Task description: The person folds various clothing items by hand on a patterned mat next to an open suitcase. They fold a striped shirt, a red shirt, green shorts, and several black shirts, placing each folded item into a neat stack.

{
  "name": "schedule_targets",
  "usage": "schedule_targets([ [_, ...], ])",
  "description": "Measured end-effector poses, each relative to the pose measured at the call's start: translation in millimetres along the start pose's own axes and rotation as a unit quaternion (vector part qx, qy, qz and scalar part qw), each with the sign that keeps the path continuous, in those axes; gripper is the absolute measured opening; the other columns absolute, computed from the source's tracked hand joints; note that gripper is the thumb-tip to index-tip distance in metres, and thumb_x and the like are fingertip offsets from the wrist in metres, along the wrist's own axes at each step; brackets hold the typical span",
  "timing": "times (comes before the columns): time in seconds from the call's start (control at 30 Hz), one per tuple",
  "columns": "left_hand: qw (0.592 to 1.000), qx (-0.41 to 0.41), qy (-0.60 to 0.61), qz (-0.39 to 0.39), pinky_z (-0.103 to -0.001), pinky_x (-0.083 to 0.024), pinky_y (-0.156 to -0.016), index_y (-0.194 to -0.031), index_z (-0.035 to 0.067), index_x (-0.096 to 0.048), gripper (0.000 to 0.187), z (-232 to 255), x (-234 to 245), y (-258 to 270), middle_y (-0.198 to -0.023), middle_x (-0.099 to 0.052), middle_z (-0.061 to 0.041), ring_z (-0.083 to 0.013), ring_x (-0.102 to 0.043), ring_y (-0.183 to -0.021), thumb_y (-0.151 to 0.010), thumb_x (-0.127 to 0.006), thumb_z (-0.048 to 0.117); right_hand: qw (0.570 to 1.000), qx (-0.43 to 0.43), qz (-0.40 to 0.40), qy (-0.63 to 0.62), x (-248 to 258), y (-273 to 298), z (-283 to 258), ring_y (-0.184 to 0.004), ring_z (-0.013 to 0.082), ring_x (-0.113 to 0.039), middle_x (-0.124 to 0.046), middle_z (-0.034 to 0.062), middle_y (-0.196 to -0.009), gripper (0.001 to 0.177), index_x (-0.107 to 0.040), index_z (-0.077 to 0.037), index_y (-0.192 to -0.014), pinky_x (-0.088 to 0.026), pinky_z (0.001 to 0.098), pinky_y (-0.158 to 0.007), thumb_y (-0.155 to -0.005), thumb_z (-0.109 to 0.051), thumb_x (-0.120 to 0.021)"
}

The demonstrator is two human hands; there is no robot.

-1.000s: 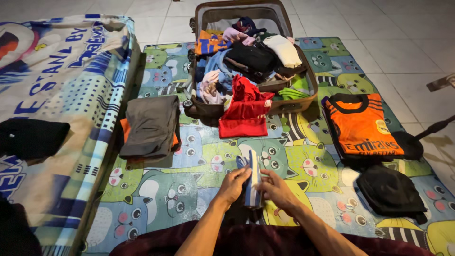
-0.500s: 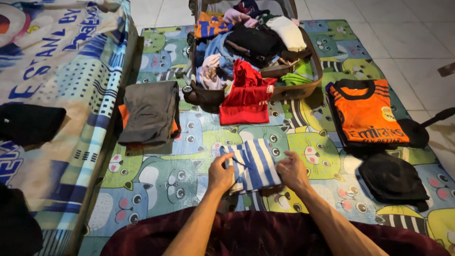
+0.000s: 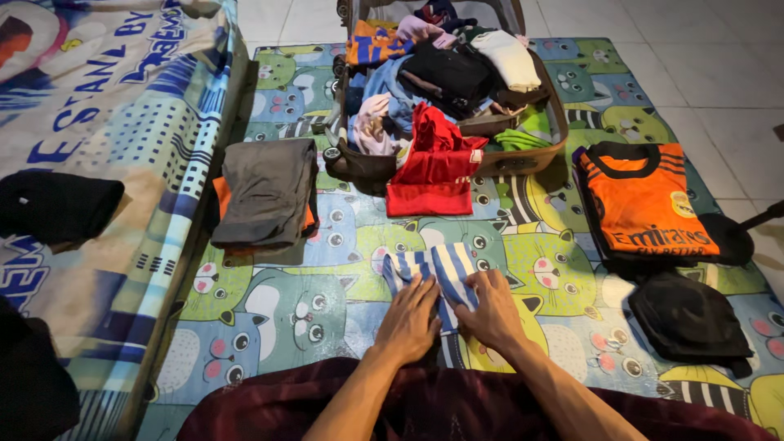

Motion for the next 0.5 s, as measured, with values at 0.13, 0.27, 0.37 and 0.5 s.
schedule_targets([
  [0.13, 1.000, -0.004, -0.012, -0.008, -0.047, -0.014, -0.125, -0.151, 0.004, -0.040, 0.066, -8, -4, 7, -0.166, -0.029, -0.014, -0.0334, -0.018, -0.156, -0.094, -0.065, 0.028, 0.971, -0.156, -0.019, -0.182, -18, -3, 56, -0.089, 0.0320, -0.069, -0.066, 0.0202, -0.104, 0.021, -0.068, 0.000, -0.091, -0.056, 0.0436, -0.078, -0.082, -0.019, -0.071],
  [0.27, 1.000, 0.009, -0.017, 0.002, -0.048, -0.009, -0.125, -0.152, 0.009, -0.040, 0.067, -9, -2, 10, -0.167, -0.024, -0.012, -0.0322, -0.014, -0.156, -0.094, -0.063, 0.033, 0.888, -0.343, 0.049, -0.302, -11, -4, 126, -0.092, 0.0288, -0.069, -0.075, 0.0249, -0.104, 0.016, -0.071, -0.003, -0.096, -0.055, 0.0430, -0.081, -0.091, -0.016, -0.064],
  [0.37, 1.000, 0.022, -0.021, -0.003, -0.049, -0.007, -0.126, -0.154, 0.012, -0.040, 0.068, -12, -2, 12, -0.169, -0.021, -0.010, -0.0300, -0.012, -0.157, -0.095, -0.061, 0.036, 0.946, -0.245, 0.180, -0.112, 32, 2, 127, -0.099, 0.0291, -0.063, -0.065, 0.0192, -0.109, 0.029, -0.062, 0.001, -0.114, -0.051, 0.0421, -0.089, -0.090, -0.015, -0.068],
  [0.5, 0.999, 0.026, -0.026, -0.015, -0.049, -0.005, -0.125, -0.155, 0.014, -0.038, 0.069, -14, -4, 10, -0.169, -0.018, -0.009, -0.0294, -0.009, -0.157, -0.094, -0.061, 0.036, 0.977, -0.095, 0.190, -0.025, 44, 2, 75, -0.104, 0.0323, -0.062, -0.063, 0.0177, -0.108, 0.029, -0.065, -0.001, -0.111, -0.050, 0.0421, -0.095, -0.086, -0.014, -0.070],
])
Point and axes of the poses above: each hand's wrist, its own y-axis away from the middle knuckle, its own x-axis out of the back of the hand, z = x × y, the point moved 6 cm from there along -y, towards the middle knuckle
